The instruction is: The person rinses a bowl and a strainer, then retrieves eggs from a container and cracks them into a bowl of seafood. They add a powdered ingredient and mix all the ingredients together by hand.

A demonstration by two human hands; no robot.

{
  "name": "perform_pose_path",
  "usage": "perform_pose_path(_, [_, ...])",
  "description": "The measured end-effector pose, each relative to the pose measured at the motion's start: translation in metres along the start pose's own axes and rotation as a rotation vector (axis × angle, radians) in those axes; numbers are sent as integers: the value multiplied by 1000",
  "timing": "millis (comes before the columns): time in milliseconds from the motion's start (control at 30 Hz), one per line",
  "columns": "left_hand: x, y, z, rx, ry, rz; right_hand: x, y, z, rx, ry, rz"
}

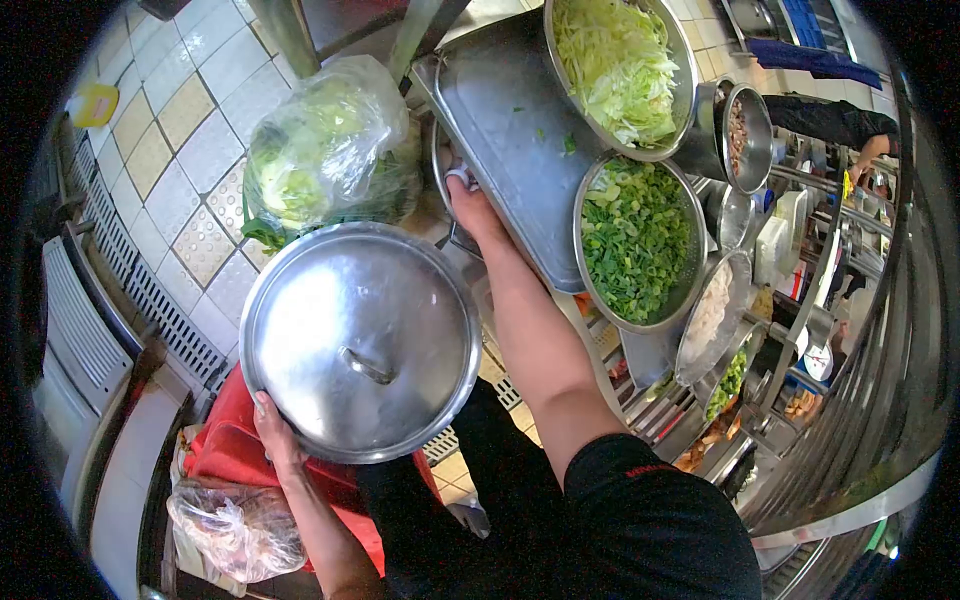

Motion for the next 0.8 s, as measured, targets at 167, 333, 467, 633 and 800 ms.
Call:
perform_pose_path(167, [0, 0, -2, -10, -70, 0, 3, -6, -4, -43, 300, -198])
perform_pose_path(333, [-5, -2, 0, -27, -38, 32, 26, 0, 7, 32, 500, -291])
perform_pose_path(467, [-13, 1, 0, 5, 9, 54, 34, 5, -4, -22, 609, -338])
perform_pose_path(633, [-11, 3, -2, -48, -20, -6, 25, -3, -2, 16, 700, -386])
perform_pose_path(800, [-1, 8, -1, -58, -148, 5, -34, -43, 29, 312, 496, -256])
Point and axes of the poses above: each hand's wrist, its own y-axis towards the middle knuckle, its own x-axis out of the palm, z = x × y, the point moved 8 cm from there along y, towards the middle knuckle, and after that the axes turned 12 degrees about -y, right-handed, at the moved point
